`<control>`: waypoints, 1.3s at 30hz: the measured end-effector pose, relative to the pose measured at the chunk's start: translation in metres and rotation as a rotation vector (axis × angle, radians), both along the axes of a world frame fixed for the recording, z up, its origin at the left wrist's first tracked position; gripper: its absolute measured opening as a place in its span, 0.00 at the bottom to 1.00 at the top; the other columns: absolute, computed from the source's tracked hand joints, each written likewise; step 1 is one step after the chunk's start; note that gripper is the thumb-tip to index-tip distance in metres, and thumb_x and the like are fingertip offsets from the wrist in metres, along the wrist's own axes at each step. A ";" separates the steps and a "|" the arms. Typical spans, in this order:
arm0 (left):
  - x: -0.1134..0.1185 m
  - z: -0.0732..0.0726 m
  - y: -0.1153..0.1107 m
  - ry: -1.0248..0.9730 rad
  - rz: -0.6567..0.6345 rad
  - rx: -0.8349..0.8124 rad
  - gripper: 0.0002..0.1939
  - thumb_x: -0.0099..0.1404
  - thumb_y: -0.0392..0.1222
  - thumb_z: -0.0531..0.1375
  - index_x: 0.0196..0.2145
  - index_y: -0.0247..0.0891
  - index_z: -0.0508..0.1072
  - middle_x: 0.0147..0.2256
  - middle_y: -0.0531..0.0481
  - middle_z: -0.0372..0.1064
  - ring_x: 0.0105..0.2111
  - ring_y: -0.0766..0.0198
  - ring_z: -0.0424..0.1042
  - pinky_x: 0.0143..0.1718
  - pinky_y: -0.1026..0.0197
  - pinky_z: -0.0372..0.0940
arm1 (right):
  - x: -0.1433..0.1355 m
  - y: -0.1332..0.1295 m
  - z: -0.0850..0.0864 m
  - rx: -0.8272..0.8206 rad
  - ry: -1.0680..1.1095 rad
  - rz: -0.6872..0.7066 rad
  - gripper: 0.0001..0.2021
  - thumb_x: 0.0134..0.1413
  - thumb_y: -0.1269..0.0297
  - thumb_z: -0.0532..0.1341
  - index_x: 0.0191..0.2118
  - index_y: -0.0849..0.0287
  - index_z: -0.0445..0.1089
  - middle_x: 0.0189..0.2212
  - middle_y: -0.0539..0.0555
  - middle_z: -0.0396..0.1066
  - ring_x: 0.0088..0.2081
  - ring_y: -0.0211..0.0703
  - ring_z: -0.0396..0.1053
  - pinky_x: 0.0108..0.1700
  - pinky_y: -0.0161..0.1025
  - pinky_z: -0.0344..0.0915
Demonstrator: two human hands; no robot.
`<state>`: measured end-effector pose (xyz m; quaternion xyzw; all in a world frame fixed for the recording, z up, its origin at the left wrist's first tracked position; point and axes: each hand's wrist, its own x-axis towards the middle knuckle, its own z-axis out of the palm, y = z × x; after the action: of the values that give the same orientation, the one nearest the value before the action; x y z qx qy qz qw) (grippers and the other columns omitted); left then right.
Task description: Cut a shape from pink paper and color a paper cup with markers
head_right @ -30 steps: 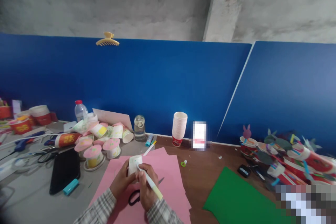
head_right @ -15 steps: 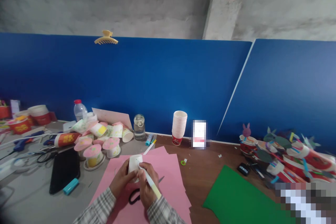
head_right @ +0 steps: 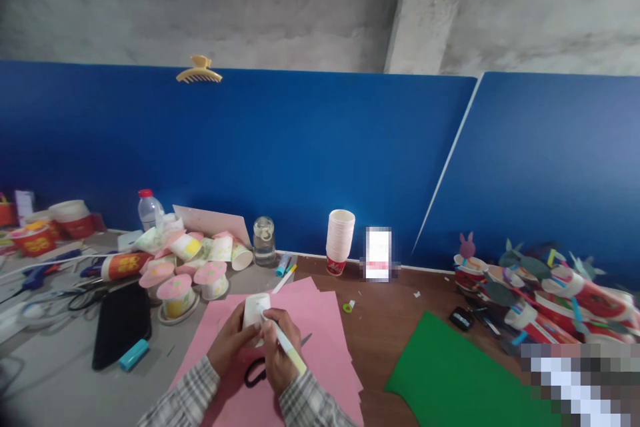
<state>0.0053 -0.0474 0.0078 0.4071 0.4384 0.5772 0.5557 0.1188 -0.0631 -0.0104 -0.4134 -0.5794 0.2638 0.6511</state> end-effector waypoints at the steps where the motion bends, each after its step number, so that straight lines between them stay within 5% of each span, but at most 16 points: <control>1: -0.001 -0.001 0.001 0.007 0.002 0.009 0.24 0.32 0.39 0.67 0.33 0.38 0.72 0.26 0.51 0.73 0.29 0.56 0.68 0.29 0.57 0.64 | 0.001 0.000 0.001 -0.007 -0.005 0.002 0.10 0.50 0.60 0.54 0.31 0.57 0.71 0.15 0.45 0.69 0.18 0.39 0.68 0.21 0.30 0.65; 12: -0.002 -0.004 0.004 0.043 -0.021 0.033 0.27 0.33 0.40 0.66 0.37 0.40 0.71 0.29 0.50 0.73 0.32 0.53 0.68 0.31 0.56 0.63 | 0.003 0.000 0.004 -0.022 0.018 -0.009 0.10 0.50 0.59 0.55 0.32 0.57 0.71 0.16 0.45 0.67 0.18 0.39 0.67 0.21 0.30 0.65; 23: -0.012 -0.023 0.017 0.124 -0.053 0.032 0.29 0.33 0.42 0.65 0.38 0.40 0.70 0.31 0.50 0.73 0.35 0.51 0.68 0.36 0.54 0.64 | 0.003 0.007 -0.003 -0.068 0.080 -0.011 0.13 0.50 0.56 0.54 0.31 0.58 0.71 0.15 0.46 0.67 0.18 0.39 0.66 0.21 0.31 0.65; 39: -0.014 -0.022 0.021 0.121 -0.010 0.014 0.26 0.30 0.43 0.65 0.33 0.38 0.72 0.26 0.50 0.74 0.31 0.52 0.68 0.32 0.55 0.63 | 0.000 0.012 -0.013 -0.084 0.214 0.034 0.14 0.49 0.54 0.55 0.30 0.58 0.70 0.14 0.45 0.66 0.18 0.38 0.64 0.20 0.31 0.64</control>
<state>-0.0088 -0.0266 -0.0141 0.4473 0.4652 0.5519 0.5281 0.1192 -0.0516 -0.0230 -0.3996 -0.5022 0.3414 0.6866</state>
